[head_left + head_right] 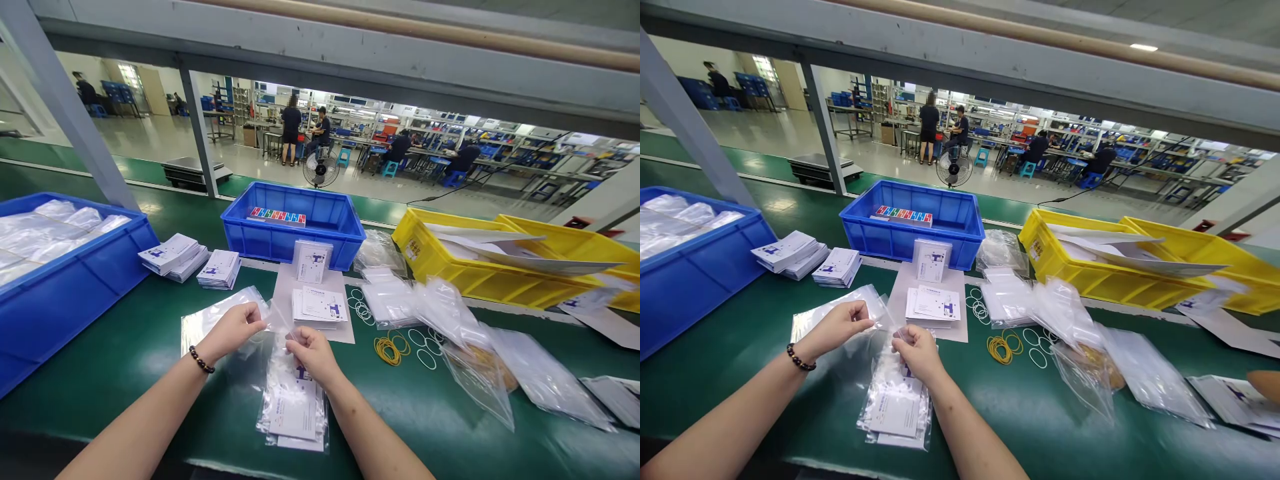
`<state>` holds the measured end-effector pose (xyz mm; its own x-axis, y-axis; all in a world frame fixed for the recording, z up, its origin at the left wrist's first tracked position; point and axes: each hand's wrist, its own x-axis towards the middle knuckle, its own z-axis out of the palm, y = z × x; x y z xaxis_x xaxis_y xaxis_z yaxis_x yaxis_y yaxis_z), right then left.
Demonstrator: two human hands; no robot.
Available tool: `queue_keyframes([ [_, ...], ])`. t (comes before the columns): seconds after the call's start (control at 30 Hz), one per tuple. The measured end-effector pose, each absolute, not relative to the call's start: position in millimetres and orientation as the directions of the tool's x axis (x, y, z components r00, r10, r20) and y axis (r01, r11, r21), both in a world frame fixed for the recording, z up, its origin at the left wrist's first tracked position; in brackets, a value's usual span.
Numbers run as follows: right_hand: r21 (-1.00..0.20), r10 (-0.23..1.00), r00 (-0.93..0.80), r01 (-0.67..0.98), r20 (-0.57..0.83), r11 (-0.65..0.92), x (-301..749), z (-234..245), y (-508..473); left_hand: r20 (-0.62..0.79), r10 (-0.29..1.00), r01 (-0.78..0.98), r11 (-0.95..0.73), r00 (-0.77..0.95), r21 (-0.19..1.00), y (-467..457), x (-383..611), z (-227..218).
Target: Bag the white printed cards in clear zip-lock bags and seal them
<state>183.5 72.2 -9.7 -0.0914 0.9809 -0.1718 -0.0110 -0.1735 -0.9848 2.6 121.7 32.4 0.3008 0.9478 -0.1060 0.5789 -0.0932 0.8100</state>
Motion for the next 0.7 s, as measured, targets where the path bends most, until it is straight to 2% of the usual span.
queue_keyframes([
  [0.23,-0.984,0.983,-0.063,0.058,-0.173,-0.169,186,-19,71,-0.164,0.938,0.617,-0.064,0.306,0.785,142,-17,40],
  [0.3,-0.984,0.985,-0.043,0.081,-0.165,-0.162,187,-25,71,-0.167,0.941,0.686,-0.086,0.294,0.723,154,-32,41],
  [0.37,-0.984,0.992,-0.019,0.130,-0.128,-0.124,188,-29,72,-0.176,0.946,0.787,-0.112,0.270,0.607,164,-43,43],
  [0.4,-0.981,0.996,-0.010,0.174,-0.090,-0.087,188,-29,71,-0.138,0.960,0.836,-0.136,0.244,0.531,166,-45,44],
  [0.47,-0.954,1.000,-0.011,0.301,0.009,0.012,189,-27,69,0.048,0.983,0.890,-0.183,0.180,0.417,163,-39,45],
  [0.5,-0.926,0.998,-0.023,0.373,0.056,0.061,189,-25,67,0.115,0.976,0.885,-0.218,0.186,0.412,158,-32,45],
  [0.53,-0.890,0.996,-0.031,0.446,0.088,0.093,190,-22,65,0.117,0.972,0.858,-0.233,0.202,0.458,152,-21,44],
  [0.63,-0.744,0.992,-0.064,0.657,0.111,0.125,191,-13,60,-0.096,0.890,0.674,-0.262,0.445,0.690,129,17,36],
  [0.7,-0.643,0.985,-0.118,0.746,0.126,0.171,193,-7,57,-0.216,0.826,0.585,-0.160,0.520,0.795,116,42,28],
])
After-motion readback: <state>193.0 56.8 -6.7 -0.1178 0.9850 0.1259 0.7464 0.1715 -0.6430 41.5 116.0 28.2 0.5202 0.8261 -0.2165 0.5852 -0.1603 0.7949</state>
